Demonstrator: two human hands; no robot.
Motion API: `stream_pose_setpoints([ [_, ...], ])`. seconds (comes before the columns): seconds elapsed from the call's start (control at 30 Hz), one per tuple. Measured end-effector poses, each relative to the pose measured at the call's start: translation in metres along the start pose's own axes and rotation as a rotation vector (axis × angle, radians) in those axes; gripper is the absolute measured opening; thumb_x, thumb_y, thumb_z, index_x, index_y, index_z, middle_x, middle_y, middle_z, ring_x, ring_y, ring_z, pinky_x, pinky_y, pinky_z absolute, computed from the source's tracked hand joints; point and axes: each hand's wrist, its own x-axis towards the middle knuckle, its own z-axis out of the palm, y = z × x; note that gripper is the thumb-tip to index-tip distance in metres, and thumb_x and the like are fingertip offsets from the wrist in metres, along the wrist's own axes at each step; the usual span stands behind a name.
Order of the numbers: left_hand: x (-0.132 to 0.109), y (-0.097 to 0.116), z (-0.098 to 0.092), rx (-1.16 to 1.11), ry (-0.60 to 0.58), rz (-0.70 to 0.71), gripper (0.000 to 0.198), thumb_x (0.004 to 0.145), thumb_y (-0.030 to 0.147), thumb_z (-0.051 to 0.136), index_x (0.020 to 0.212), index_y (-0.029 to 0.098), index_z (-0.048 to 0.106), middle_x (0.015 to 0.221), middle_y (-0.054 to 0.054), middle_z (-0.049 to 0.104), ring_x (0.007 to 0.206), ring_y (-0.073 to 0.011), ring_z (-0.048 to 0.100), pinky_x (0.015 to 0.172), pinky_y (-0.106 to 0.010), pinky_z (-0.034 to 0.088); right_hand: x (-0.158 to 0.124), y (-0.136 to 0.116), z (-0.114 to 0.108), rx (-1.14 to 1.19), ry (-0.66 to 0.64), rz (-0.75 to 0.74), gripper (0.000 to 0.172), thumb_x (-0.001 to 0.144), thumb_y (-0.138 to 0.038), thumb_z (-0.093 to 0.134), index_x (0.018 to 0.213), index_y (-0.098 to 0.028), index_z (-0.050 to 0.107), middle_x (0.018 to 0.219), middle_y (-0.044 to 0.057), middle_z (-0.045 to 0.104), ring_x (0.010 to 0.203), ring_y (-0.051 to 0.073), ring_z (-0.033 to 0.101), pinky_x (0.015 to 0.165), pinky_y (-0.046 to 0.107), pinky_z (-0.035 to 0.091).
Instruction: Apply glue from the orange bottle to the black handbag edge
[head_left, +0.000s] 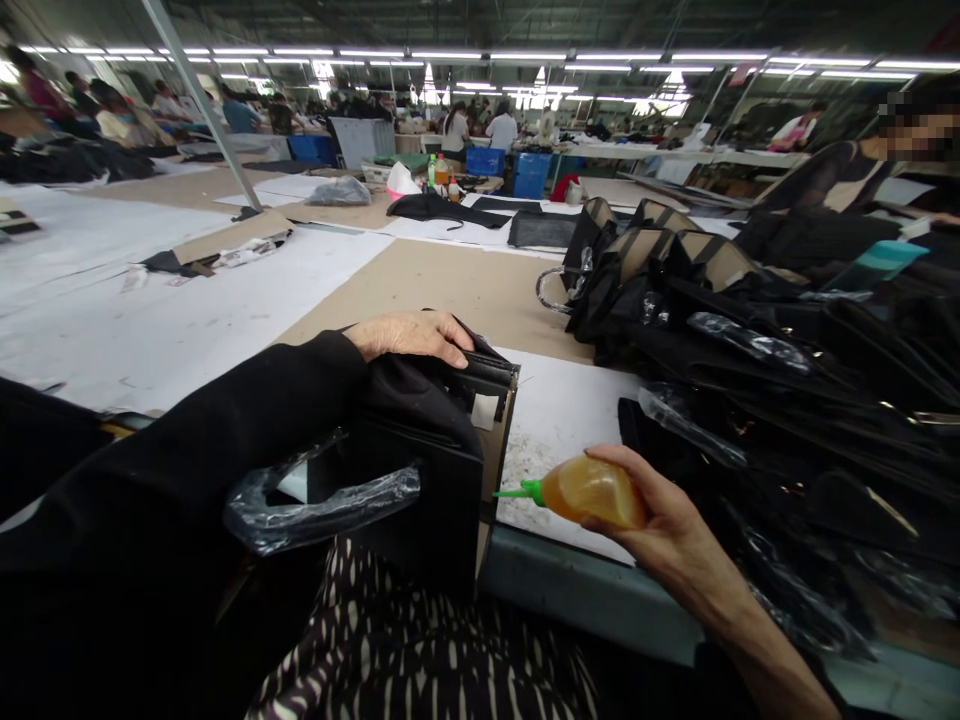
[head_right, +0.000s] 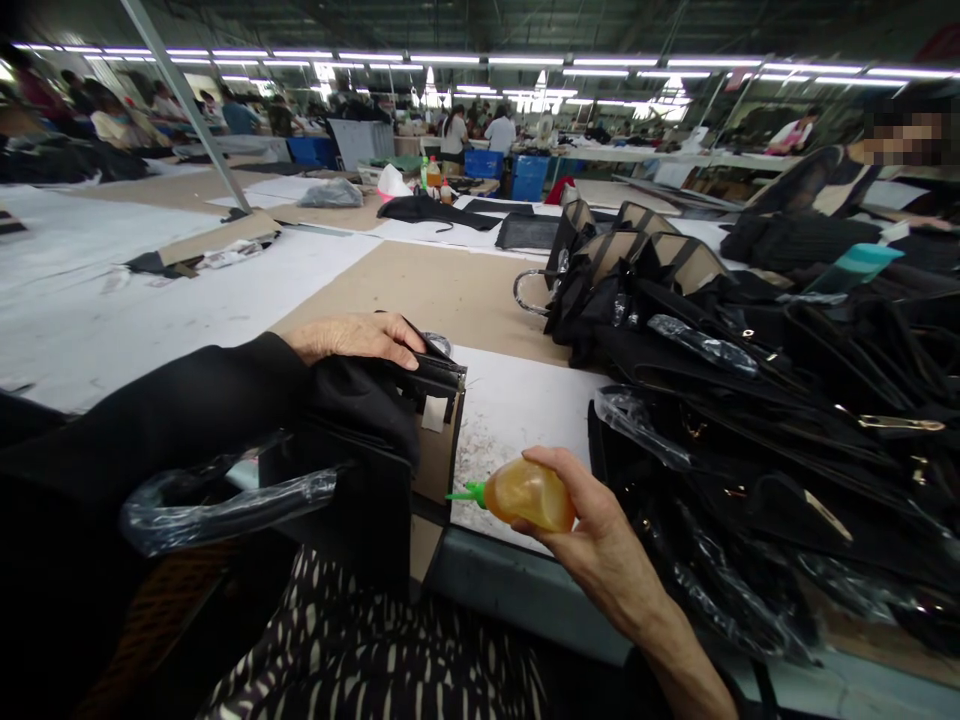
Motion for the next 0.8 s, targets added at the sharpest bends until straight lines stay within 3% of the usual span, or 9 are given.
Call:
stream_pose_setpoints([
  [0.17,-0.001,0.003,0.002,0.030,0.023,0.007,0.027,0.071,0.035,0.069,0.088,0.013,0.073,0.083,-0.003,0.068,0.076,-0.0162,0.058,0.073,-0.024,0.041,-0.005,0.005,0.006,0.030,0.021,0.029,0.049,0.073,-0.044,0.074,0.115,-0.026,0.056,0.104,0.003,0.063,0.085,0.020,0.062,0.078,0.030,0.052],
  [0.43,-0.007,0.008,0.006,0.022,0.016,0.014,0.029,0.070,0.035,0.069,0.088,0.012,0.073,0.084,-0.004,0.068,0.075,-0.0170,0.058,0.071,-0.024,0.042,-0.012,0.014,0.019,0.031,-0.065,0.048,0.049,0.077,-0.042,0.071,0.119,-0.026,0.053,0.109,0.004,0.060,0.094,0.022,0.060,0.086,0.033,0.048],
  [0.57,-0.022,0.019,0.004,0.082,-0.019,0.033,0.029,0.074,0.035,0.065,0.092,0.013,0.072,0.083,-0.003,0.066,0.078,-0.0177,0.058,0.072,-0.024,0.042,-0.015,0.016,0.019,0.147,-0.053,0.143,0.056,0.073,-0.043,0.073,0.120,-0.024,0.050,0.112,0.005,0.059,0.097,0.023,0.060,0.089,0.034,0.049],
  [0.67,-0.045,0.041,-0.002,0.152,0.025,0.029,0.027,0.075,0.031,0.064,0.093,0.013,0.072,0.083,-0.002,0.065,0.079,-0.0173,0.057,0.074,-0.024,0.041,-0.013,0.016,0.015,0.312,-0.010,0.205,0.062,0.072,-0.045,0.074,0.123,-0.023,0.046,0.100,0.003,0.060,0.082,0.019,0.060,0.071,0.029,0.052],
  [0.8,-0.076,0.069,-0.016,0.359,0.198,0.077,0.018,0.080,0.021,0.059,0.090,0.014,0.072,0.081,0.001,0.062,0.080,-0.0153,0.056,0.079,-0.023,0.036,-0.005,0.012,0.015,0.586,0.072,0.225,0.060,0.074,-0.045,0.074,0.122,-0.023,0.044,0.086,0.001,0.057,0.062,0.013,0.052,0.050,0.023,0.041],
])
